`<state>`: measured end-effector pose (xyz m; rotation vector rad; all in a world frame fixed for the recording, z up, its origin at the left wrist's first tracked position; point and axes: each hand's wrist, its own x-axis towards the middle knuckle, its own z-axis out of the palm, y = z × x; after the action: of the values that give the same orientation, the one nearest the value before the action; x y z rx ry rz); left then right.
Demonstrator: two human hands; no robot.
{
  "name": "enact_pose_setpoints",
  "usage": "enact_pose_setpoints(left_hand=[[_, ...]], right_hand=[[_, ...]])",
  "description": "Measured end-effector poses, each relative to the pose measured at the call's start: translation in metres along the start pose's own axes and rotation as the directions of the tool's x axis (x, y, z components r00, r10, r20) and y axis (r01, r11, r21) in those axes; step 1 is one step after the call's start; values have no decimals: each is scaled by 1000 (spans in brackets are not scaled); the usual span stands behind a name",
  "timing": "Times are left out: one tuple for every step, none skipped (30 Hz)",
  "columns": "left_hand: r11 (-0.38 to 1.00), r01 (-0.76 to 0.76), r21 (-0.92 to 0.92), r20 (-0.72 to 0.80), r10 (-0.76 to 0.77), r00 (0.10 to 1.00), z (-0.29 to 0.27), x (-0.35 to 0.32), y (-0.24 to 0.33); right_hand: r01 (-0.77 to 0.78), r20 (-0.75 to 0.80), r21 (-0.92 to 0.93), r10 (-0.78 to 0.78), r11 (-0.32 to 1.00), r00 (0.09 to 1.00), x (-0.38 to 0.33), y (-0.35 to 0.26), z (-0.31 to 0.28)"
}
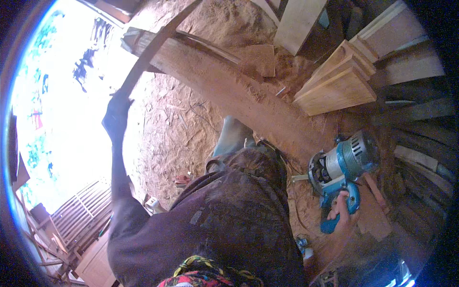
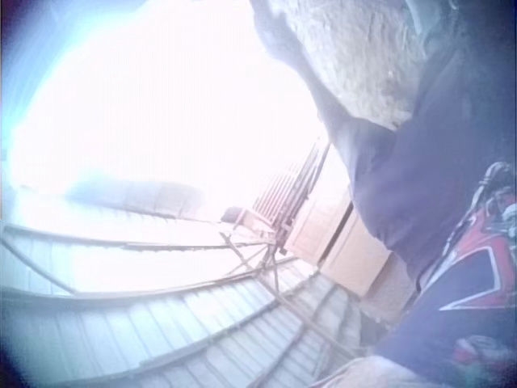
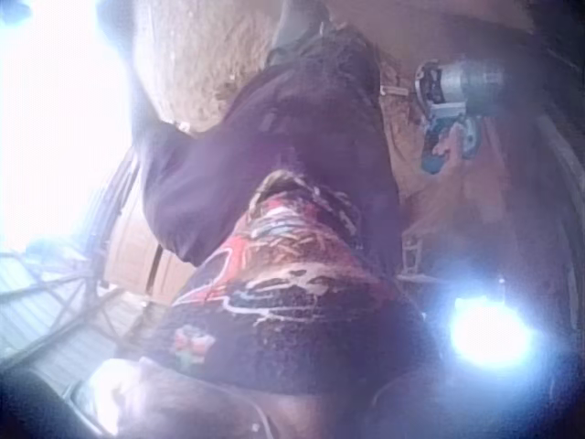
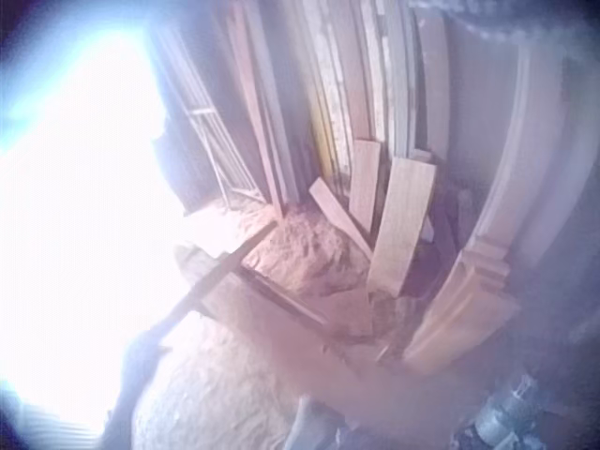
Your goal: The person uses a handheld electric router to shape the edges of a long wooden plank. They guide the tool along the plank's length, flip the plank to work on different sides, and stack the finished pieces.
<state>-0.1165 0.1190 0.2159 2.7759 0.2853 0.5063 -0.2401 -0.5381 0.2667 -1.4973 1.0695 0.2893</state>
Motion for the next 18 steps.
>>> enact_pose_setpoints(left_hand=[[991, -83, -104, -103, 72, 992, 9, -49, -4], [993, -26, -118, -145, 9, 989, 24, -93, 3], [990, 31, -136, -189, -57, 980, 43, -134, 17], [983, 107, -147, -144, -128, 981, 62, -172, 30], [971, 179, -158, -96, -196, 976, 81, -203, 43], [988, 153, -36, -28, -154, 988, 96, -218, 66], [992, 102, 72, 60, -106, 993, 112, -226, 90], [987, 87, 138, 163, -109, 981, 129, -234, 105], [978, 64, 199, 265, -117, 957, 145, -239, 115], [992, 49, 116, 291, -81, 953, 159, -237, 120], [1000, 26, 6, 327, -27, 945, 173, -236, 129], [996, 7, -94, 350, 26, 936, 182, -232, 133], [990, -2, -141, 390, 58, 919, 181, -217, 136], [982, -11, -187, 428, 92, 899, 175, -201, 134], [974, -20, -226, 470, 127, 873, 169, -188, 126], [972, 49, -228, 436, 57, 898, 183, -182, 95], [958, 91, -271, 313, -2, 950, 192, -167, 70], [941, 124, -315, 184, -67, 981, 202, -148, 47]], right_hand=[[9, 12, -14, -9, 1000, 1000, 1, -1, -2], [24, 15, -32, -23, 999, 1000, 2, -2, -4], [43, 19, -50, -42, 998, 999, 2, -3, -5], [55, 40, -62, -53, 997, 998, 3, -3, -8], [67, 57, -73, -63, 995, 996, 3, -2, -10], [87, 80, -87, -80, 992, 994, 7, -4, -9], [88, 73, -115, -80, 989, 994, 4, -7, -12], [91, 85, -149, -79, 985, 993, 3, -12, -10], [93, 95, -184, -77, 978, 993, 1, -16, -8], [106, 120, -194, -84, 975, 989, 5, -19, -4], [112, 115, -209, -90, 971, 989, -1, -21, -5], [120, 122, -221, -95, 968, 988, -2, -21, -5], [128, 115, -212, -105, 969, 988, -1, -19, -8], [135, 107, -202, -115, 970, 988, 2, -14, -13], [133, 102, -189, -116, 973, 988, 4, -11, -15], [141, 94, -175, -125, 974, 988, 2, -11, -12], [142, 86, -169, -128, 975, 988, 2, -10, -8], [144, 79, -159, -133, 977, 988, 1, -9, -5]])
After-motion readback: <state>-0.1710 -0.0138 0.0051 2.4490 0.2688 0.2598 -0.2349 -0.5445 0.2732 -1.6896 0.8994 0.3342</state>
